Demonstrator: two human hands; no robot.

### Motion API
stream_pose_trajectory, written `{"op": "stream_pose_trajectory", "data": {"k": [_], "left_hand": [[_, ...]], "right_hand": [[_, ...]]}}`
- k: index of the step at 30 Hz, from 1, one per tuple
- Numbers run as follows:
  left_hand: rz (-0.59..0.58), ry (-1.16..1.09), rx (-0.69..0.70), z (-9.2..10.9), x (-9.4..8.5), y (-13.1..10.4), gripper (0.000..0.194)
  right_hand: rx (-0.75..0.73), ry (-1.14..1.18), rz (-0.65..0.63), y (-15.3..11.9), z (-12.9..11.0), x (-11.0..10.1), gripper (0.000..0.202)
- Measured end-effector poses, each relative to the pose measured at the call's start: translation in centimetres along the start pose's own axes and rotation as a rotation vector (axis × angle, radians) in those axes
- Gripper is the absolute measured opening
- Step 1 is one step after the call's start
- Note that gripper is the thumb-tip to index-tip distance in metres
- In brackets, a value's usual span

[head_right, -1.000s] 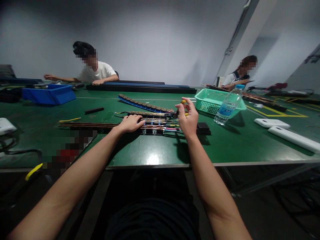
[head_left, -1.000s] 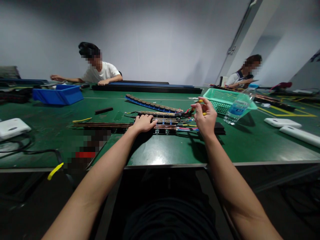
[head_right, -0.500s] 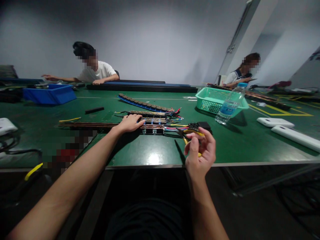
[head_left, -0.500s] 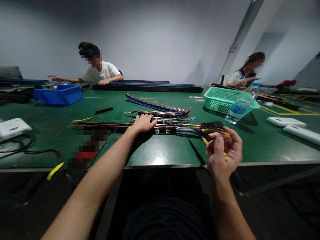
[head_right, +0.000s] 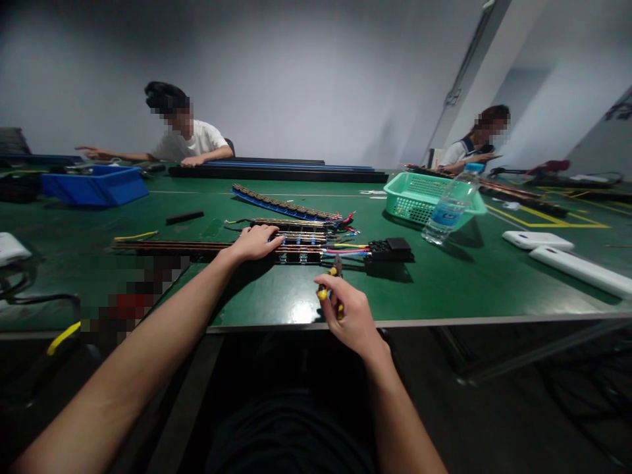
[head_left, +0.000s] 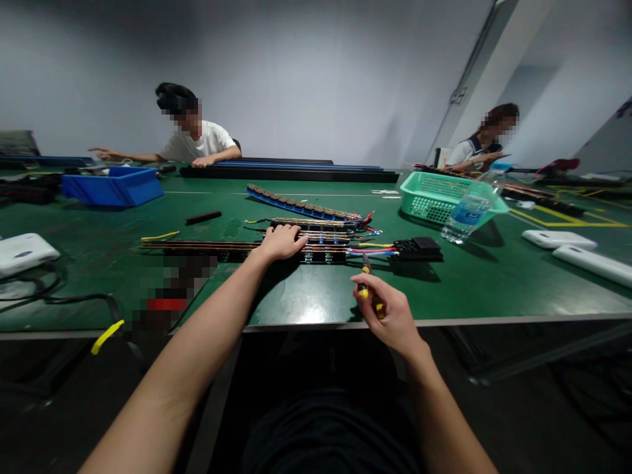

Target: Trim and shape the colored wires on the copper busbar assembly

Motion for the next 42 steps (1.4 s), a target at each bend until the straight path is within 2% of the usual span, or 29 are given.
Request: {"op": "stream_pose_trajectory", "data": {"k": [5, 8, 13, 16, 20, 24, 28, 30, 33, 39, 42], "left_hand": [[0.0, -0.01, -0.003, 0.0, 0.0, 0.0, 0.061], [-0.008, -0.007, -0.006, 0.0, 0.0, -0.1, 0.061], [-0.005, -0.009, -0.009, 0.0, 0.0, 0.0, 0.06], [-0.006, -0.013, -0.01, -0.1, 0.1, 0.0, 0.06], [-0.016, -0.018, -0.011, 0.0, 0.0, 0.0, 0.06], [-0.027, -0.017, -0.011, 0.0, 0.0, -0.1, 0.061], [-0.016, -0.022, -0.005, 0.1, -0.2, -0.1, 0.062], [-0.01, -0.023, -0.004, 0.1, -0.2, -0.1, 0.062], [-0.011, -0.019, -0.006, 0.0, -0.1, -0.1, 0.061], [-0.003, -0.02, -0.01, -0.1, -0.1, -0.1, 0.058], [0.0, -0.019, -0.011, -0.1, 0.0, -0.1, 0.06]], "right_hand": [[-0.111, -0.142, -0.15, 0.0, -0.7, 1.5, 0.032], [-0.128, -0.178, -0.209, -0.2, -0.8, 2.0, 0.037], [0.061, -0.053, -0.217, -0.1, -0.3, 1.5, 0.03], [0.2, 0.157, -0.128, 0.1, 0.4, 0.5, 0.021], [0.368, 0.476, 0.028, 0.2, 2.3, -0.3, 0.028], [0.543, 0.622, 0.193, 0.1, 4.5, -0.5, 0.035], [0.678, 0.745, 0.424, -0.1, 6.0, -1.0, 0.052], [0.711, 0.785, 0.478, -0.1, 6.3, -1.1, 0.056], [0.661, 0.716, 0.467, -0.2, 6.1, -1.2, 0.049], [0.361, 0.11, 0.266, -1.1, 1.7, -0.5, 0.021], [0.309, 0.199, 0.256, -1.5, 0.1, -0.2, 0.019]]}}
Point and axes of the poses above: each hand's wrist, its own y-axis towards the middle knuckle, its own x-axis out of the palm, z = x × y, the point moved 7 cm from there along y, towards the middle knuckle, and after that the axes turned 3 degrees about -x, right-handed, at the moved point
